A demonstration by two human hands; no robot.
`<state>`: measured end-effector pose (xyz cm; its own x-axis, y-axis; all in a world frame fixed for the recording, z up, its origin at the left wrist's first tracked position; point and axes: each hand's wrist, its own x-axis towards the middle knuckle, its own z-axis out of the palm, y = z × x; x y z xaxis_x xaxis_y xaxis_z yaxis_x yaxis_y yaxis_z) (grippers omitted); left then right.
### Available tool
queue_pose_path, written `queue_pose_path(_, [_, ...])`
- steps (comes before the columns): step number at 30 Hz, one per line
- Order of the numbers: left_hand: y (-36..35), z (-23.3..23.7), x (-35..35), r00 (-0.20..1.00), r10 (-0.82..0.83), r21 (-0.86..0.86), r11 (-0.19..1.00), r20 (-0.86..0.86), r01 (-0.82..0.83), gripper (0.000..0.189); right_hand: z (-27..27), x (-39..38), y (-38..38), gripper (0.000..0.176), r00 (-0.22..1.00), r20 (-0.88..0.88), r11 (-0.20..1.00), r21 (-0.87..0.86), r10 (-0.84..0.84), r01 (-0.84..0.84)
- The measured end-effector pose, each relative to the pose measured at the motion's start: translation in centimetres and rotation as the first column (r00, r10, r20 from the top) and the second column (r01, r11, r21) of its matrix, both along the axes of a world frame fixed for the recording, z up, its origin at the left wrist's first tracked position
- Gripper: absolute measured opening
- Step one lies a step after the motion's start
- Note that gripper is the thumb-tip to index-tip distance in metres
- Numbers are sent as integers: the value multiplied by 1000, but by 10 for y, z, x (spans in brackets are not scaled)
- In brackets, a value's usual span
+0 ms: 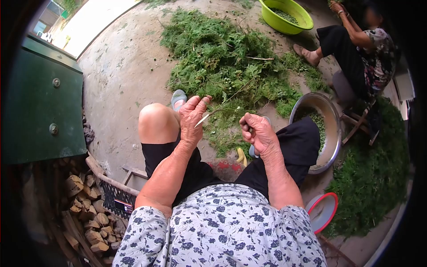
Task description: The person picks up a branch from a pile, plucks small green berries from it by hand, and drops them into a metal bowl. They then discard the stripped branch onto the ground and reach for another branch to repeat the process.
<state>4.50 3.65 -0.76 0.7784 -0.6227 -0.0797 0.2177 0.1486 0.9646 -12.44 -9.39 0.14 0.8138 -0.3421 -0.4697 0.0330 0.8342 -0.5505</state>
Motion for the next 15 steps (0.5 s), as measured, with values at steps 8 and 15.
queue_pose_path(8, [-4,14,-29,803,-69,71,997,592,33,4,3,17,22,28,999,-37,994,107,39,-35])
queue_pose_path(15, [-1,20,-34,888,-135,175,982,440,63,19,7,17,22,19,968,-245,968,-249,-47,-16])
